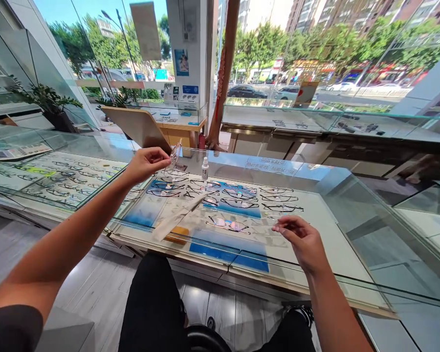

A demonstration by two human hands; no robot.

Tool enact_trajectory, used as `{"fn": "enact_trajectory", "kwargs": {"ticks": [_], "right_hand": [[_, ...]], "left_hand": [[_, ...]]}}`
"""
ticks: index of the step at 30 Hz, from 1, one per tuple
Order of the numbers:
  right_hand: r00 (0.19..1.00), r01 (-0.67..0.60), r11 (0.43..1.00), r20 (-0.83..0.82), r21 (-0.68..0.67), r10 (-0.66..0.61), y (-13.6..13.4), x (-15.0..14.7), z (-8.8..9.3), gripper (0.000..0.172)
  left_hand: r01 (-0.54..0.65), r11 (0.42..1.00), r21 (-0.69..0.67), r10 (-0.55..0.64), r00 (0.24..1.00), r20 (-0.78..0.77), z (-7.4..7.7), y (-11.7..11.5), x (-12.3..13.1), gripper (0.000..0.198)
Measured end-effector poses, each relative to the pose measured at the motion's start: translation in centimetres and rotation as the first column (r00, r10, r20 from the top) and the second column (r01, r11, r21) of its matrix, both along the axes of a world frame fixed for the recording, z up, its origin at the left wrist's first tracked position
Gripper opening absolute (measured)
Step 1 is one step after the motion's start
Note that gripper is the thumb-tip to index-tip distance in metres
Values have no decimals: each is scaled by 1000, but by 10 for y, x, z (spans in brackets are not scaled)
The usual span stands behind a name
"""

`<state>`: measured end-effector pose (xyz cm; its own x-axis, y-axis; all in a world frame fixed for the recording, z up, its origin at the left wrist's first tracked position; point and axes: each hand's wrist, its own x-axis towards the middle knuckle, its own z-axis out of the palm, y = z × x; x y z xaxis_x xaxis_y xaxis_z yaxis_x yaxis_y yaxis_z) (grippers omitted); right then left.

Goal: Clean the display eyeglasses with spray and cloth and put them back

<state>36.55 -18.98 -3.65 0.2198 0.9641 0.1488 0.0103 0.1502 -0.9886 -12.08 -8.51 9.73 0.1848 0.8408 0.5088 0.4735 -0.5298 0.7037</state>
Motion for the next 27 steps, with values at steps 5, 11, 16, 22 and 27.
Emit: {"fn": "enact_trajectory", "kwargs": {"ticks": [5,11,16,22,27], "right_hand": [[958,-195,955,250,222,138,38,-58,68,23],[939,-242,886,324,396,112,109,-106,116,15],[951,-254,897,264,361,163,132,-119,99,18],[942,-279,900,277,335,189,122,-127,81,15],[947,-281,906,244,316,208,118,-131,77,15]], "left_hand": [[246,969,-34,-207,873,441,2,18,82,39],[443,888,-126,-272,725,633,-26,41,141,48],[465,856,-228,-204,707,677,-59,46,142,51],[451,859,-243,-180,710,681,-68,38,144,54],[437,873,-218,-195,721,665,-70,34,147,51]]}}
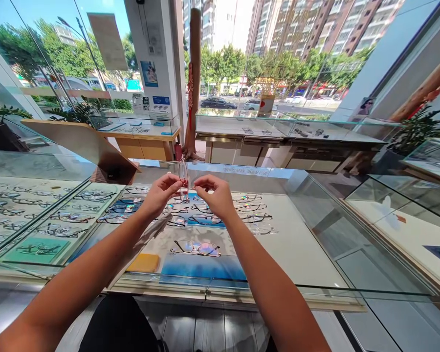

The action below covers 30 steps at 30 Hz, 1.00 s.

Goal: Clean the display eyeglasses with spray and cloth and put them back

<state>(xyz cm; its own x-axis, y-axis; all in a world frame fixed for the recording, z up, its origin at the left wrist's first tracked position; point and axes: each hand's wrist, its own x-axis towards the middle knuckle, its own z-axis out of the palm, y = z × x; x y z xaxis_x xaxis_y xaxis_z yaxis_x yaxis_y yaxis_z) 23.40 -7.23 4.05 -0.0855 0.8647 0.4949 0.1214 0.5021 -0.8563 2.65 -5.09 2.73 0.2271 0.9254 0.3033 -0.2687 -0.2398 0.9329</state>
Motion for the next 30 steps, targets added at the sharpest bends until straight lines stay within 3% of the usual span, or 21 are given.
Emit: {"fn": "enact_trajectory", "kwargs": {"ticks": [14,19,26,30], "right_hand": [[997,-54,998,-64,-41,51,-1,-11,-8,19],[999,30,1000,-19,1,-30,0,-11,-11,30],[999,-43,999,-22,-15,43,1,-14,-15,33],[999,-24,1000,41,-3,24,0,-16,-17,30]], "left_hand": [[-8,1000,25,9,1000,-22,0,-2,0,50],[-12,999,48,13,1000,-17,0,-1,0,49],[-27,998,60,28,999,-22,-3,3,-2,47],[-36,997,63,38,999,-27,-2,2,-2,48]]}}
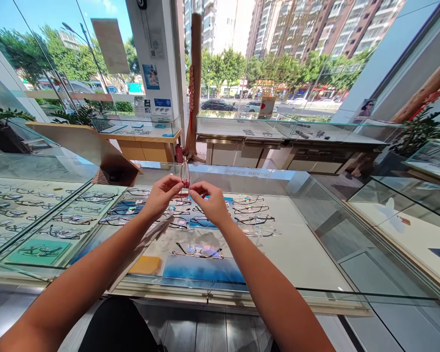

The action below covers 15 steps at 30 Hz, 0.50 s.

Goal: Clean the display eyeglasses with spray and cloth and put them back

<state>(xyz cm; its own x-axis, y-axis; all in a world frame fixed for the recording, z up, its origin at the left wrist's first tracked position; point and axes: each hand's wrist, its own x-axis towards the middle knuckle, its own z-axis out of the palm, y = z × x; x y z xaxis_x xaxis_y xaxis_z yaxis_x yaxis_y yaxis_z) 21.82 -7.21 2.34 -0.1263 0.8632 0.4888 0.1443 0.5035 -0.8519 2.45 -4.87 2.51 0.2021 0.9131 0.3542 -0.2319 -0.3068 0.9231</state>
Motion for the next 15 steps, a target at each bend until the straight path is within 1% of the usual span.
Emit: {"fn": "enact_trajectory", "kwargs": {"ticks": [4,8,10,12,15], "right_hand": [[998,14,999,61,41,-16,-1,-2,0,29],[999,41,998,28,46,-43,-1,0,3,29],[995,95,994,2,48,-95,0,2,4,27],[984,177,983,-32,49,-175,1,6,6,26],[940,338,937,-67,86,-334,1,12,8,25]], "left_hand": [[1,1000,14,-1,1000,-8,2,-2,-1,47],[-23,999,31,24,1000,-4,4,-2,-3,47],[-52,998,38,52,999,8,5,-1,-4,47],[-79,996,46,79,997,17,5,0,-4,46],[-111,991,76,112,994,-7,3,1,-4,46]]}}
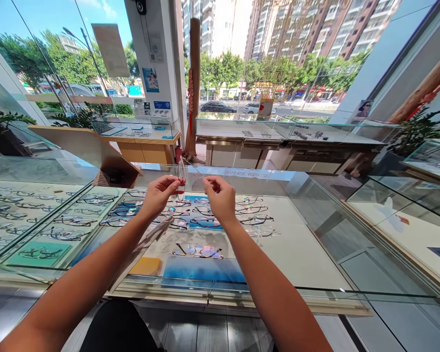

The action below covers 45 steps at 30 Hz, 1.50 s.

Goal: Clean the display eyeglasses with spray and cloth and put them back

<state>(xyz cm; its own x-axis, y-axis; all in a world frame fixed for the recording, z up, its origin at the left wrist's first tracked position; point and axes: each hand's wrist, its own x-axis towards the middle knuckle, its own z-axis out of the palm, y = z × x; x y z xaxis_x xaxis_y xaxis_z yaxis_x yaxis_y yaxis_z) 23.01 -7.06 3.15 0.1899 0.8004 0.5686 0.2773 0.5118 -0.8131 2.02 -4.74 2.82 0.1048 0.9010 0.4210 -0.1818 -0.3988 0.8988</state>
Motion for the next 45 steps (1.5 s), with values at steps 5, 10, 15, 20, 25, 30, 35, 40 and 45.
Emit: {"fn": "enact_trajectory", "kwargs": {"ticks": [5,10,15,20,25,30,35,40,45], "right_hand": [[967,249,952,16,180,-256,0,8,4,21],[948,300,902,6,311,-317,1,12,5,32],[903,370,802,21,468,-429,-3,9,4,24],[942,94,901,255,423,-218,-4,0,-5,12],[930,32,937,334,347,-155,-1,-3,-12,15],[940,126,923,254,363,-229,0,3,-5,15],[944,54,951,294,304,-148,-3,0,-5,21],[943,-79,980,332,181,14,-3,-9,-11,7],[973,-66,995,225,68,50,-4,-13,-10,10]], "left_hand": [[-14,998,61,20,995,-99,-2,0,0,44],[-22,994,103,43,978,-206,-6,-1,1,41],[-46,995,84,63,976,-210,-10,1,2,40],[-44,996,75,56,983,-175,-8,-1,2,43],[10,997,74,3,984,-177,-7,-3,2,43],[49,997,62,-33,972,-233,-8,-2,1,43],[70,997,25,-63,977,-205,-9,-3,4,45],[79,997,20,-74,982,-177,-11,-5,8,46],[65,998,25,-60,985,-164,-10,-7,9,47]]}}
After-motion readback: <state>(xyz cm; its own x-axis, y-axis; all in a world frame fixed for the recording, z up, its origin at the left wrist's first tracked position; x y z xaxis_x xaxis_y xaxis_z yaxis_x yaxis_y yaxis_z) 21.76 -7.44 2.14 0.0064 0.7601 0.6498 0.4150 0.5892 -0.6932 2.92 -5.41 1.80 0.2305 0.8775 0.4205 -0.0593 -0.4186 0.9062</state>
